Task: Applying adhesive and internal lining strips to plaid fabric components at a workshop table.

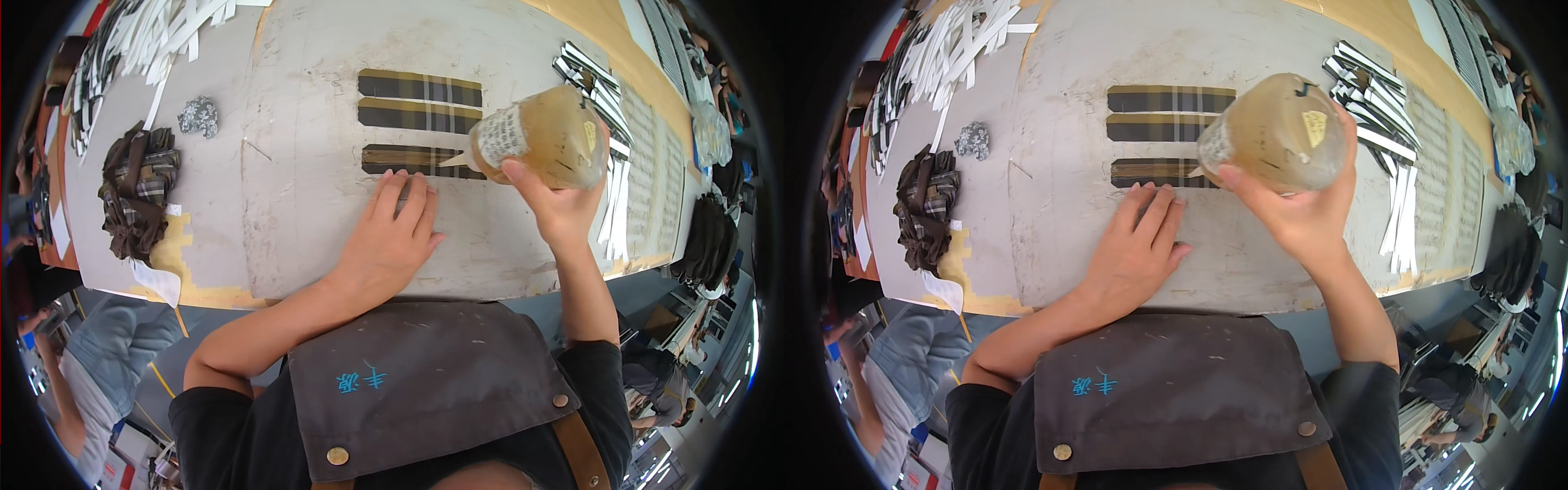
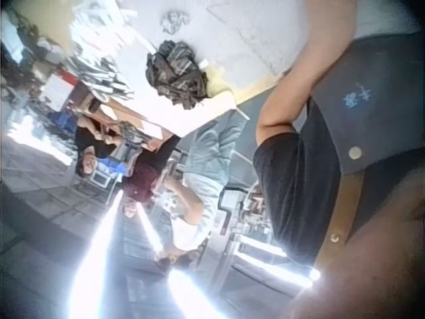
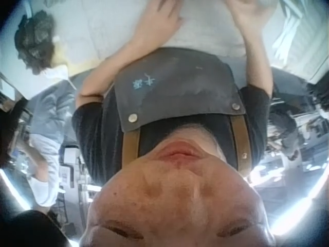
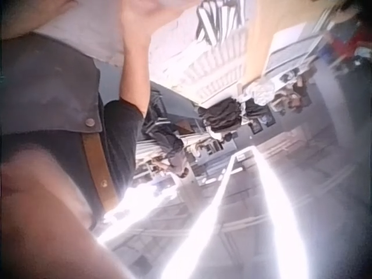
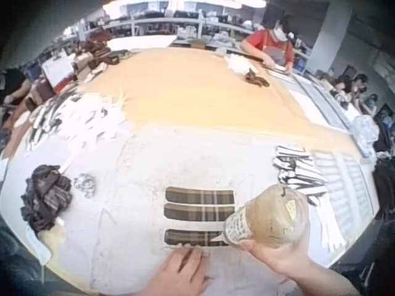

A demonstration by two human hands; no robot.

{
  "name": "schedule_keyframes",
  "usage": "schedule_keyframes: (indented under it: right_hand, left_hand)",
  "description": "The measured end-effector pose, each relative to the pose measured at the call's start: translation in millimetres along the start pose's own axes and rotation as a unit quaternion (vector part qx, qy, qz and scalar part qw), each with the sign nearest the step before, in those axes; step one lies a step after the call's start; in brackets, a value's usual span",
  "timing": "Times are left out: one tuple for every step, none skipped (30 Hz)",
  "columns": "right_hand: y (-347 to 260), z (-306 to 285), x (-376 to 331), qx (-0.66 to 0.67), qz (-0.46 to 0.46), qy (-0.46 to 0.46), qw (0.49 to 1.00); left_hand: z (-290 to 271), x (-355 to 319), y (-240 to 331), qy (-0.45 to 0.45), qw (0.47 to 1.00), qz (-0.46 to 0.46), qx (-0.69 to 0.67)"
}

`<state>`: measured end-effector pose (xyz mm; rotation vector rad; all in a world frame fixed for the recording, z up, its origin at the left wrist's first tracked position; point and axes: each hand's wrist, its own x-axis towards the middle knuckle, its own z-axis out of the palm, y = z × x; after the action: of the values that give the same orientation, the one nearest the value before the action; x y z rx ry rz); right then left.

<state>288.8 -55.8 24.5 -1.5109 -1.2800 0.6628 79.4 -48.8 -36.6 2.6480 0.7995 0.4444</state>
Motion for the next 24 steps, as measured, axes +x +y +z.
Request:
schedule_keyframes:
  right_hand:
    - [1,-6,-1,-0.015,0.013,0.007,1.0]
    - [1,-11,-3,-0.015,0.014,0.011,1.0]
    - [3,-16,-5,-0.022,0.019,0.022,0.999]
    - [4,-20,-6,-0.028,0.023,0.032,0.999]
    - [6,-25,-7,-0.028,0.024,0.035,0.999]
    - [8,-29,-9,-0.052,0.023,0.04,0.998]
    - [9,-33,-10,-0.076,0.022,0.046,0.996]
    - [11,-37,-11,-0.076,0.023,0.047,0.996]
    - [12,-41,-13,-0.079,0.02,0.062,0.995]
    - [14,-46,-13,-0.082,0.016,0.076,0.994]
    - [17,-57,-14,-0.083,0.017,0.077,0.993]
    - [21,-69,-12,-0.011,0.042,0.08,0.996]
    - [24,-76,-10,0.06,0.067,0.082,0.993]
    - [24,-77,-4,0.193,0.082,0.079,0.975]
    - [22,-76,1,0.193,0.082,0.078,0.975]
    - [20,-74,7,0.259,0.09,0.096,0.957]
    - [19,-70,12,0.323,0.097,0.112,0.935]
    - [21,-63,18,0.337,0.072,0.112,0.932]
    - [20,-51,24,0.338,0.072,0.109,0.932]
    - [17,-37,29,0.295,0.053,0.11,0.948]
    - [14,-23,35,0.252,0.033,0.112,0.961]
    - [12,-8,41,0.236,0.02,0.105,0.966]
    - [9,6,46,0.237,0.02,0.101,0.966]
    - [6,16,50,0.183,0.005,0.064,0.981]
  left_hand:
    - [-1,0,0,-0.001,1.0,0.003,0.001]
    - [-2,1,0,-0.006,1.0,0.004,0.005]
    - [-3,2,0,-0.012,1.0,0.004,0.01]
    - [-3,2,0,-0.012,1.0,0.007,0.01]
    - [-3,2,0,-0.012,1.0,0.007,0.013]
    - [-3,2,0,-0.011,1.0,0.006,0.016]
    - [-3,2,0,-0.011,1.0,0.007,0.016]
    - [-4,3,-1,-0.01,1.0,0.005,0.013]
    - [-5,3,-1,-0.009,1.0,0.002,0.01]
    - [-5,3,-1,-0.009,1.0,0.002,0.009]
    - [-6,3,-1,-0.009,1.0,0.001,0.007]
    - [-6,3,-2,-0.007,1.0,-0.001,0.006]
    - [-7,3,-3,-0.006,1.0,-0.003,0.006]
    - [-8,3,-4,0.008,1.0,-0.005,-0.02]
    - [-9,3,-5,0.021,0.999,-0.007,-0.046]
    - [-10,4,-9,0.022,0.999,-0.009,-0.045]
    - [-13,7,-15,0.06,0.997,-0.014,-0.046]
    - [-15,10,-21,0.097,0.994,-0.02,-0.046]
    - [-16,13,-27,0.098,0.994,-0.023,-0.044]
    - [-16,16,-33,0.114,0.993,-0.03,-0.027]
    - [-16,18,-38,0.128,0.991,-0.036,-0.009]
    - [-16,20,-41,0.129,0.991,-0.038,-0.008]
    - [-15,20,-45,0.126,0.991,-0.038,0.004]
    - [-15,21,-47,0.124,0.992,-0.035,0.014]
